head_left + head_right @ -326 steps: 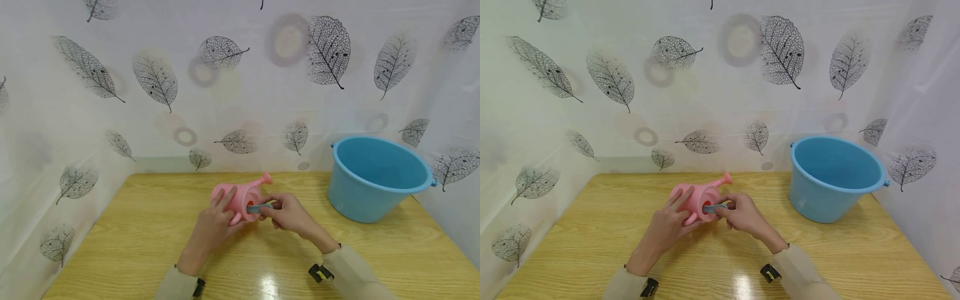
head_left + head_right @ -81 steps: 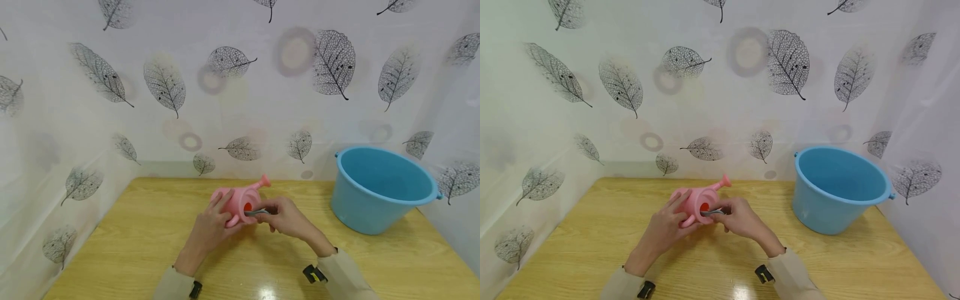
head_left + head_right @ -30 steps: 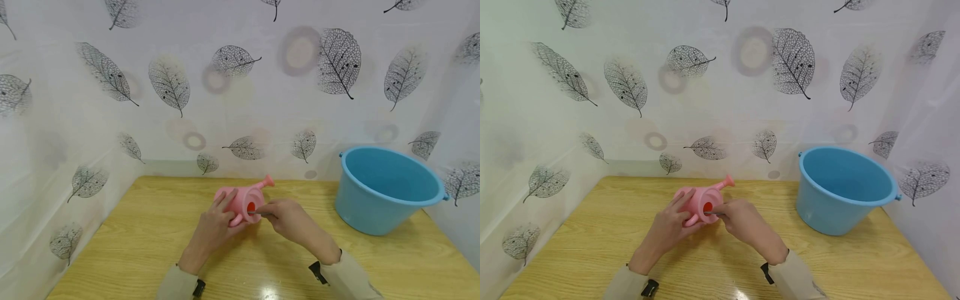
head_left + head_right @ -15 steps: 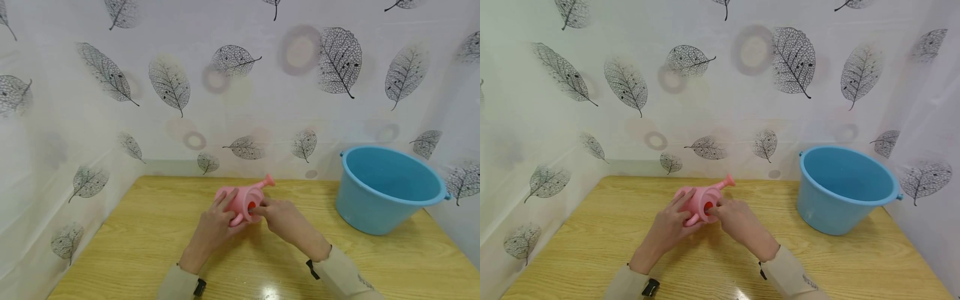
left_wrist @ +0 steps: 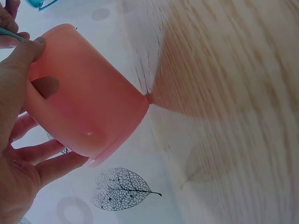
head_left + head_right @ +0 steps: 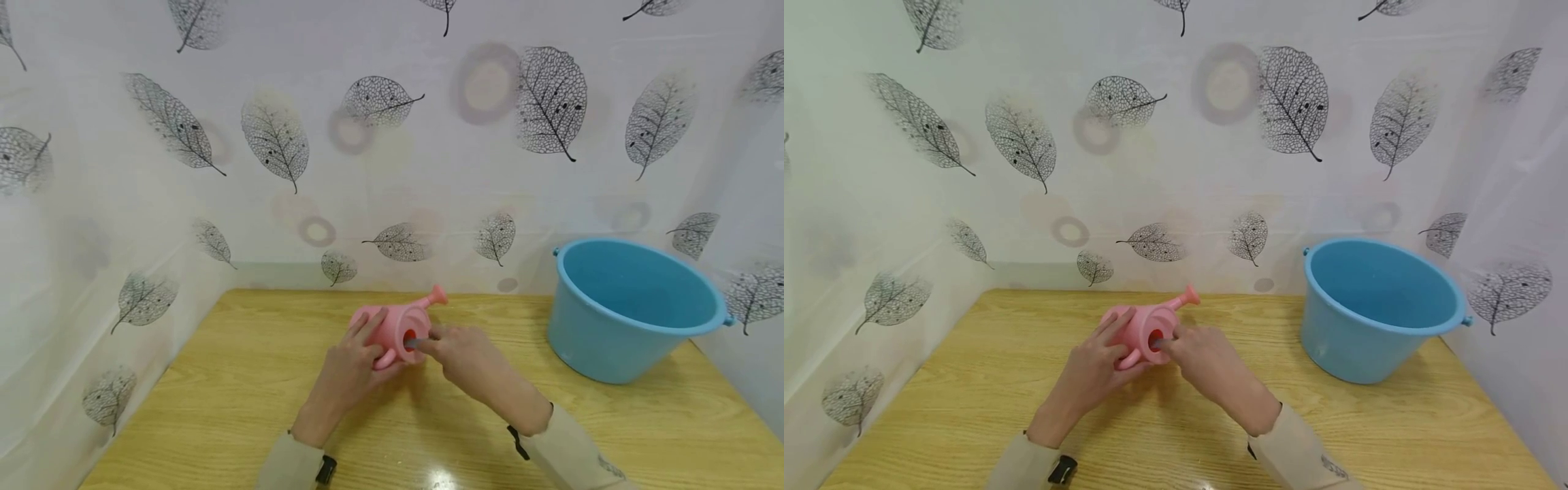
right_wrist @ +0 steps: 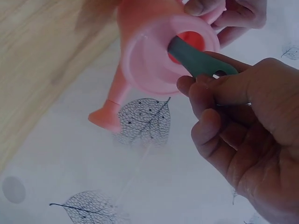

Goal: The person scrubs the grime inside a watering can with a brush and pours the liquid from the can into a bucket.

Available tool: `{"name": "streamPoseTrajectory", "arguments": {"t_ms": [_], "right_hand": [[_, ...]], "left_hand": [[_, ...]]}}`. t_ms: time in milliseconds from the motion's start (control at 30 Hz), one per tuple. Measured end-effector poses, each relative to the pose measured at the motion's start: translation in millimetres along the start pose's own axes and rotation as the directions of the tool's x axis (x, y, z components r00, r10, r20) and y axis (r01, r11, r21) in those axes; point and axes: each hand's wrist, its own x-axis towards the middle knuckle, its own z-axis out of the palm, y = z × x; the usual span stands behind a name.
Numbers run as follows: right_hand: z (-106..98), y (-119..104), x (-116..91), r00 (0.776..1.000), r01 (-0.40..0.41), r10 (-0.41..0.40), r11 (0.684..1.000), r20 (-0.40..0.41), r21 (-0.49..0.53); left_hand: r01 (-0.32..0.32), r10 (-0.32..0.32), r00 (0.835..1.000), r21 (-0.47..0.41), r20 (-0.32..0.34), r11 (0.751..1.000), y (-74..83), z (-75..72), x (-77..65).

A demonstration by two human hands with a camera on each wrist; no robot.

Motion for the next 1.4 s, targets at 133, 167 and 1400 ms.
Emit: {"name": "streamPoseTrajectory", "arguments": {"t_ms": [133, 167, 1400], "right_hand": [[-11, -2, 0, 1.0, -0.002, 0.003, 0.997, 0.006, -0.077], [-13, -3, 0, 1.0, -0.002, 0.002, 0.995, 0.007, -0.095], [16, -7, 8, 1.0, 0.028, -0.028, 0.996, 0.006, -0.089]], "left_hand": [[-0.009, 0.009, 1.0, 0.01, -0.004, 1.0, -0.3, 0.0, 0.5], [-0.01, 0.01, 1.0, 0.01, -0.004, 1.0, -0.3, -0.1, 0.6], [0.013, -0.013, 1.0, -0.003, 0.012, 1.0, -0.6, -2.3, -0.9]]}}
